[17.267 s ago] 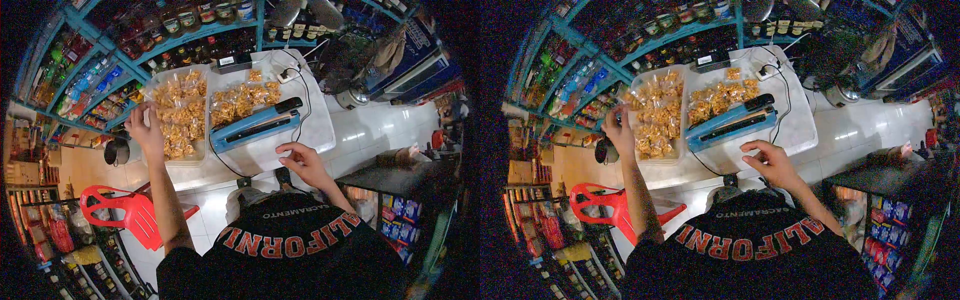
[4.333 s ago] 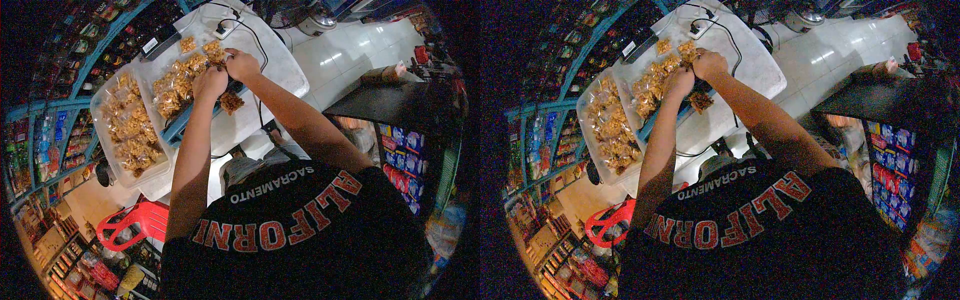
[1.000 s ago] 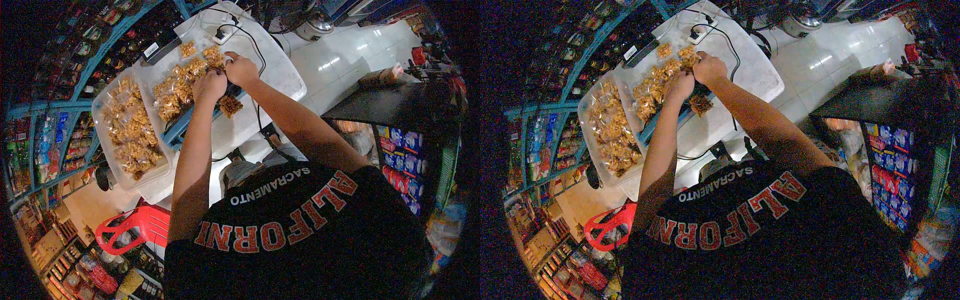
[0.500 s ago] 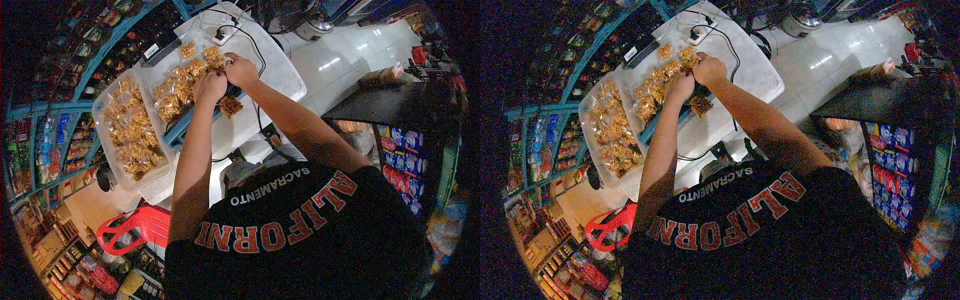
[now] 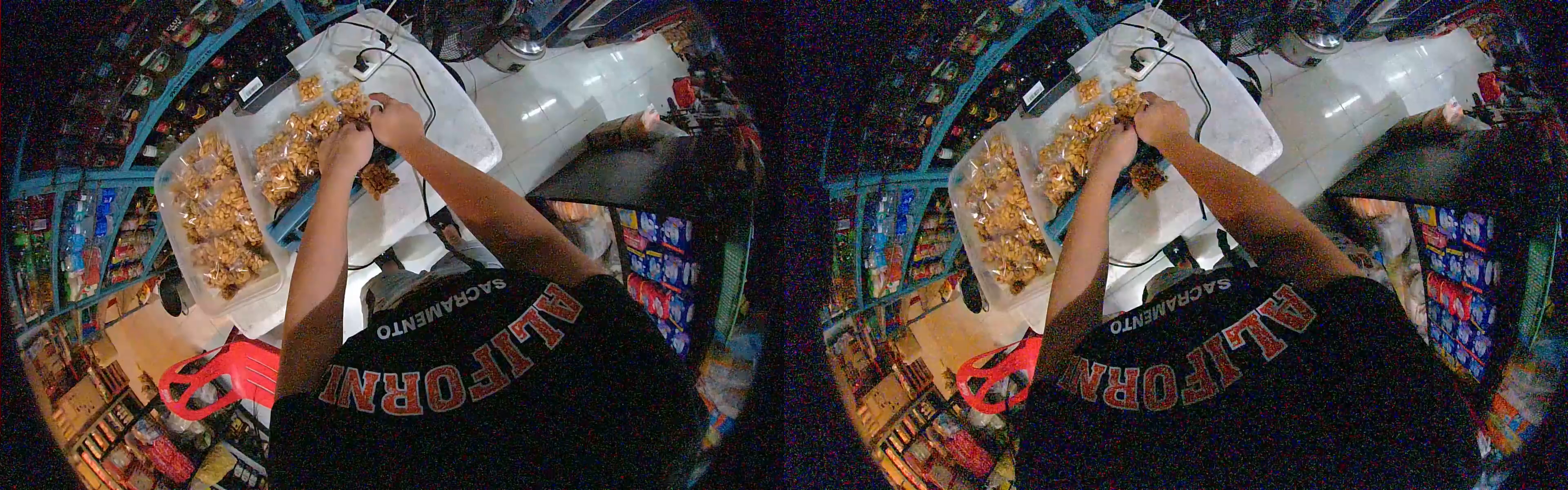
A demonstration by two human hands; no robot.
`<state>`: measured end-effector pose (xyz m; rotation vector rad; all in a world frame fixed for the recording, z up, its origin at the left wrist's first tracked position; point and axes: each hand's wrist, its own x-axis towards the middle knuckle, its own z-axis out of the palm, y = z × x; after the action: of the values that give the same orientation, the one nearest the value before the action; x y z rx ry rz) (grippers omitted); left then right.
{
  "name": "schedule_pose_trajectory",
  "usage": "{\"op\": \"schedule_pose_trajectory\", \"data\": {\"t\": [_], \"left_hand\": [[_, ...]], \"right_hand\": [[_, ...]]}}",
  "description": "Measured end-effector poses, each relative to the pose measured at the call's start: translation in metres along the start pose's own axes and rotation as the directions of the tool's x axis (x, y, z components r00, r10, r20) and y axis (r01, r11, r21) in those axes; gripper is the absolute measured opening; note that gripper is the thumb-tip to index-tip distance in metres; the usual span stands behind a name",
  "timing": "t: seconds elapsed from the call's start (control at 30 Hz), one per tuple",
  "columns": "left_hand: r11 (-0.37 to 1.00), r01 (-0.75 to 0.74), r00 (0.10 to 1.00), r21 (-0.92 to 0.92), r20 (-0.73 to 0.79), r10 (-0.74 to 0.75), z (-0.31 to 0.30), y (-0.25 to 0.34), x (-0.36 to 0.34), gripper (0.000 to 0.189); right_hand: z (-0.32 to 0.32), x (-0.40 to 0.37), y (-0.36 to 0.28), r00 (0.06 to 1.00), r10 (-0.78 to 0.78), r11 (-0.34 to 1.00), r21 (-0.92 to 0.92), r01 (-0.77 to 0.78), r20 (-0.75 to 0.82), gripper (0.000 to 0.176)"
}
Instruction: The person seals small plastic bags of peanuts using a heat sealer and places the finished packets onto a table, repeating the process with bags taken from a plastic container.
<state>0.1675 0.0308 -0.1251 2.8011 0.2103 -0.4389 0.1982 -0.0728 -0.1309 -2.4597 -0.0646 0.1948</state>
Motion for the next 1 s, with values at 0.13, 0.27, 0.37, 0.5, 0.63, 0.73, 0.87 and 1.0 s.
{"op": "schedule_pose_trajectory", "data": {"t": [0.13, 0.27, 0.37, 0.5, 0.63, 0.73, 0.87, 1.0], "left_hand": [[0.990, 0.109, 0.994, -0.087, 0.029, -0.107, -0.011, 0.009, -0.009, 0.042], [0.990, 0.104, 0.994, -0.097, 0.022, -0.103, -0.010, 0.009, -0.008, 0.041], [0.992, 0.088, 0.996, -0.094, 0.011, -0.088, -0.006, 0.006, -0.006, 0.041], [0.984, 0.154, 0.988, -0.090, 0.044, -0.150, -0.017, 0.013, -0.012, 0.042], [0.986, 0.145, 0.989, -0.086, 0.042, -0.142, -0.014, 0.012, -0.010, 0.044], [0.990, 0.122, 0.992, -0.078, 0.025, -0.120, -0.003, 0.004, -0.002, 0.044], [1.000, 0.018, 1.000, -0.009, 0.026, -0.017, 0.008, -0.005, 0.007, 0.045], [0.992, 0.091, 0.995, -0.083, 0.056, -0.086, -0.006, 0.004, -0.002, 0.046]], "right_hand": [[-0.006, -0.002, -0.004, 0.999, 0.034, 0.999, 0.005, -0.034, 0.041, 0.035], [-0.005, -0.002, -0.005, 0.999, 0.031, 1.000, -0.005, -0.031, 0.015, 0.033], [0.005, 0.005, 0.002, 0.998, 0.051, 0.998, -0.048, -0.049, 0.024, 0.033], [0.000, 0.003, -0.001, 0.997, 0.060, 0.998, -0.015, -0.059, 0.039, 0.032], [-0.001, 0.001, -0.002, 0.998, 0.050, 0.999, -0.009, -0.050, 0.028, 0.033], [-0.004, 0.000, -0.004, 0.998, 0.055, 0.998, -0.001, -0.055, 0.026, 0.033], [-0.007, -0.002, -0.006, 0.999, 0.047, 0.999, 0.008, -0.047, 0.017, 0.032], [-0.010, -0.004, -0.009, 0.996, 0.088, 0.996, 0.016, -0.088, 0.033, 0.032]]}}
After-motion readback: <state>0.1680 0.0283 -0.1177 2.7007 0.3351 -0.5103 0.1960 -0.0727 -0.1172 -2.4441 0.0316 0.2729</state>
